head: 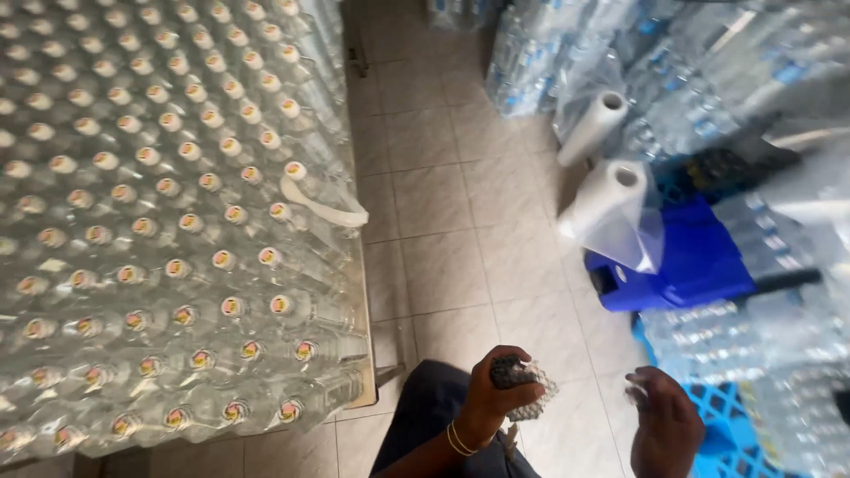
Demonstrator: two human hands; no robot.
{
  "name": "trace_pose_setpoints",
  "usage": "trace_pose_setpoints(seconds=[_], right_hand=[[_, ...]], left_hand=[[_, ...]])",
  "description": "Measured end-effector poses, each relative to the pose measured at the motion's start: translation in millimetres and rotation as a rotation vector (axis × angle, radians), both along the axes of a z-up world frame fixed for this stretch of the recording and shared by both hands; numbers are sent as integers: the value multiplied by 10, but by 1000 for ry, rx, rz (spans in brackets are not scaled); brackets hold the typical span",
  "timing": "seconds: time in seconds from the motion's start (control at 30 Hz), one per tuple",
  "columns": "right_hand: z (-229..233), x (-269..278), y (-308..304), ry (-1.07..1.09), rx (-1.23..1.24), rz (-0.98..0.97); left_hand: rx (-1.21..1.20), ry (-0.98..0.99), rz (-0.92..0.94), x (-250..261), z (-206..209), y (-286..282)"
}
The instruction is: Manually applying plastic seals to the caps of water bottles arranged in a large grid.
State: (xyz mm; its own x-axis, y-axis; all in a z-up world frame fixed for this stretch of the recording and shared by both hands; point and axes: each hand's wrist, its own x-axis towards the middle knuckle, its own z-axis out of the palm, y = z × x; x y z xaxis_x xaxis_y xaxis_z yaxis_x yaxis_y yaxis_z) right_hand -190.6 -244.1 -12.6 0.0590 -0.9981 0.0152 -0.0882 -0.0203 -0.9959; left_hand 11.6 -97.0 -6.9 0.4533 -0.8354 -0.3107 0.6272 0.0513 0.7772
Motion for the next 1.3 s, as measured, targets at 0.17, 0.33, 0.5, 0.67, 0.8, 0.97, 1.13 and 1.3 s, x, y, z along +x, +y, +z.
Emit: trace_pose_setpoints(seconds=[0.17, 0.33, 0.5, 0.67, 0.8, 0.97, 1.13, 1.3], right_hand=[[-118, 990, -620, 176, -98, 391], [300, 2452, -937, 181, -113, 707], [800, 4125, -1039, 57, -396, 1054], [856, 6021, -987, 66, -971, 1198], [814, 7010, -541, -14, -1109, 1313], [563, 7338, -306, 104, -1177, 1454], [623, 7485, -355, 219, -1195, 1585], [736, 7889, -449, -201, -1481, 1890]], left_hand=[[-79, 72, 372, 493, -539, -387], [-63, 125, 668, 1333, -451, -634], [-63, 89, 801, 2250, -163, -786], [-83, 0, 988, 2630, -229, -792], [-66, 12, 1178, 2578, -178, -758], [-87, -32, 1437, 2530, -160, -709], [20, 64, 1628, 2656, -92, -862], [71, -162, 1512, 3014, 133, -1240]])
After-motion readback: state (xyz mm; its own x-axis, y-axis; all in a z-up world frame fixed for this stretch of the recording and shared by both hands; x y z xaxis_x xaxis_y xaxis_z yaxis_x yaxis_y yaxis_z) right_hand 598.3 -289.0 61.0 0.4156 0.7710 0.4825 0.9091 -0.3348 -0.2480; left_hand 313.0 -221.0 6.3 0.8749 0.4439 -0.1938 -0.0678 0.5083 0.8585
